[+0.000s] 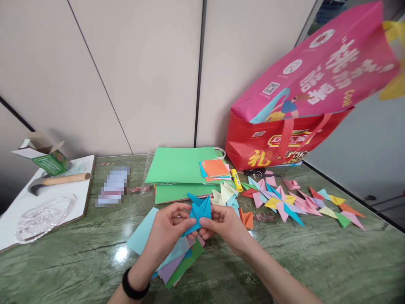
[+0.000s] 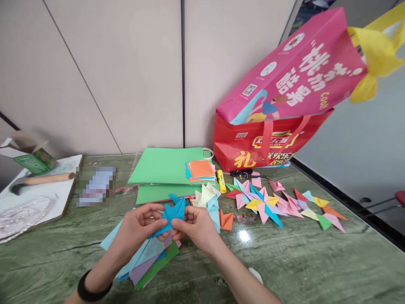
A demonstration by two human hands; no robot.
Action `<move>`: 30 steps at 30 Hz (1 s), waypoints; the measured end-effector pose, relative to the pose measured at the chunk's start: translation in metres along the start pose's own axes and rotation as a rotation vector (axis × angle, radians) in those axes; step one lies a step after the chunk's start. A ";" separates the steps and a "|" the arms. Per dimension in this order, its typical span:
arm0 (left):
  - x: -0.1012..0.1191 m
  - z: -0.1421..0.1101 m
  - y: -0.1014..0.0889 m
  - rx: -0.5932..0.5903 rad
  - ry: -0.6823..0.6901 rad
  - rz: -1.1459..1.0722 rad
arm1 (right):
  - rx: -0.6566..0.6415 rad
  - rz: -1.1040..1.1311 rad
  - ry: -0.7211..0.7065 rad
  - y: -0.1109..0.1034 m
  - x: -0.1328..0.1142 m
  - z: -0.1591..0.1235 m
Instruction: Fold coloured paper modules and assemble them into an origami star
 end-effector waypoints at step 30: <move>-0.009 -0.004 0.006 -0.205 -0.136 0.032 | 0.103 -0.097 -0.068 0.001 -0.008 -0.002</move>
Point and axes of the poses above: each hand's wrist, its own z-axis towards the middle knuckle, its own y-axis out of the palm, x = y × z, the point moved 3 cm from there along z, towards the middle knuckle, and after that the axes turned 14 degrees about -z, right-handed, at the moved point
